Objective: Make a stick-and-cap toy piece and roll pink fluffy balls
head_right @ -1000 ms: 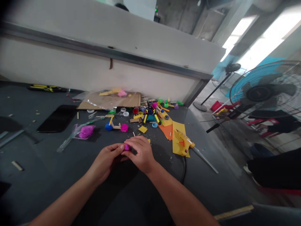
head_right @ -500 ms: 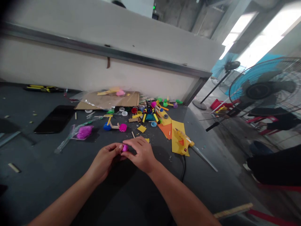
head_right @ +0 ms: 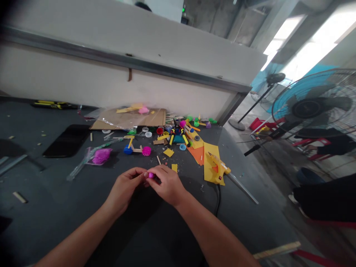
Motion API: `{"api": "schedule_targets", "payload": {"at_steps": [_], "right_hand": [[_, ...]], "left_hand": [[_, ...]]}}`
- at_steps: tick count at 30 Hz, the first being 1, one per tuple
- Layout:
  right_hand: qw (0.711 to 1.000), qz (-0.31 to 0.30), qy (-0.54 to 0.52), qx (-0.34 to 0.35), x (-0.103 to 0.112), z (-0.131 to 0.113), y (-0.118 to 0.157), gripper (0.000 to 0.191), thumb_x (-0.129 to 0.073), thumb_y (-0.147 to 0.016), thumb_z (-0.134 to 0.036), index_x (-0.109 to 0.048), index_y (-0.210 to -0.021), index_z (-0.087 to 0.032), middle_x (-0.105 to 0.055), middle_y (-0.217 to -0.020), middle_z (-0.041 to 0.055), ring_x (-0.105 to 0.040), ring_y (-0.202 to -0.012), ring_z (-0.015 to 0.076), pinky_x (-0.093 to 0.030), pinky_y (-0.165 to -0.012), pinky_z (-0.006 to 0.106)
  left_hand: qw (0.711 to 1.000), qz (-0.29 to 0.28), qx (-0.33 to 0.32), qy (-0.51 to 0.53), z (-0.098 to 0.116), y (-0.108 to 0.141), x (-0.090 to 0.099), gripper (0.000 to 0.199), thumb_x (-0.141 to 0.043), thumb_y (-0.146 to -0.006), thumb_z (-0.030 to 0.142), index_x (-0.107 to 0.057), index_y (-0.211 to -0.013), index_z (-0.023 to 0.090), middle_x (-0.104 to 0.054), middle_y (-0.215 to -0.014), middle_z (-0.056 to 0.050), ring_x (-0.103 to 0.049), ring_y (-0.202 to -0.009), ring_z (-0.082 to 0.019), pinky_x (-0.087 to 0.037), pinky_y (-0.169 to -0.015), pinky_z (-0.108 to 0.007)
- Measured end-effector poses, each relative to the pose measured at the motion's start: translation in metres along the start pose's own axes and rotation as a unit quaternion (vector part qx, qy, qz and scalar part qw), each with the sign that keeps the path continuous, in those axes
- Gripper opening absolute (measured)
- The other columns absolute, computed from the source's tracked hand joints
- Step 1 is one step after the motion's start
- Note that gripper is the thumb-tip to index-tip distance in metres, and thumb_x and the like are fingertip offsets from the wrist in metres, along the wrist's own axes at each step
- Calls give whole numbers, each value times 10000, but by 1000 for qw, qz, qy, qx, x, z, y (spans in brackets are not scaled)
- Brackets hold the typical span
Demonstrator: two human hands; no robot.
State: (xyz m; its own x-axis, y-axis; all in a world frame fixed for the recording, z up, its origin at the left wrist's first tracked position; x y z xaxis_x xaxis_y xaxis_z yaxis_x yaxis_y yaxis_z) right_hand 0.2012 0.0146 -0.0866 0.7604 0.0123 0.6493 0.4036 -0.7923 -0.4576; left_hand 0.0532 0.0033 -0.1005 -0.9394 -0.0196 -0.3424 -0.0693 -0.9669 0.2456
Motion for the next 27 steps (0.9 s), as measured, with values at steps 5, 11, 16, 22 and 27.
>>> {"api": "schedule_targets", "payload": {"at_steps": [5, 11, 16, 22, 27], "right_hand": [[1000, 14, 3, 5, -1, -3, -2, 89, -516, -833, -205, -594, -876, -205, -641, -844, 33, -597, -837, 148, -461, -838, 299], [1000, -3, 21, -4, -3, -3, -2, 140, -506, -809, -159, -578, -918, -209, -641, -861, 30, -597, -844, 152, -449, -852, 298], [998, -37, 54, -13, -4, -2, -2, 165, -498, -835, -177, -611, -952, -206, -643, -889, 43, -598, -847, 151, -453, -799, 263], [994, -36, 47, -86, -3, -6, -3, 111, -518, -769, -162, -624, -777, -192, -621, -772, 24, -569, -763, 146, -422, -737, 266], [857, -145, -369, -328, 4, 0, -3, 94, -574, -705, -262, -562, -682, -172, -570, -580, -22, -440, -445, 70, -294, -416, 185]], "left_hand": [[998, -9, 42, 48, -1, -1, 2, 179, -738, -648, 273, -661, -747, 145, -653, -717, -7, -589, -661, -97, -494, -689, -229], [1000, -2, 14, -10, 0, -3, 2, 132, -707, -656, 242, -628, -708, 149, -616, -618, 17, -540, -584, -82, -439, -595, -196], [975, 45, -72, -207, 4, -5, 6, 81, -640, -695, 251, -614, -703, 175, -618, -641, 19, -546, -621, -115, -418, -604, -228], [893, 37, -192, -405, 8, 3, 3, 69, -546, -766, 218, -615, -762, 216, -631, -717, 22, -568, -668, -135, -412, -628, -239], [811, 45, -297, -502, 23, 0, 18, 114, -502, -816, 237, -615, -835, 231, -646, -809, -12, -587, -741, -160, -416, -716, -256]]}}
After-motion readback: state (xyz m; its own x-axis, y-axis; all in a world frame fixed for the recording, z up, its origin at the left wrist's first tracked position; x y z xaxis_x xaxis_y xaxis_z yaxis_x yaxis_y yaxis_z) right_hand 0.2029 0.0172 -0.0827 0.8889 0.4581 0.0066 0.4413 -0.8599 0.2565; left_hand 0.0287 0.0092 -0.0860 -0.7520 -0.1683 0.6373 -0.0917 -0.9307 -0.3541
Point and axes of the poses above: each hand's wrist, its own y-axis away from the middle knuckle, its own x-axis out of the back of the hand, z = x × y, the point moved 1 cm from there along -y, towards the middle knuckle
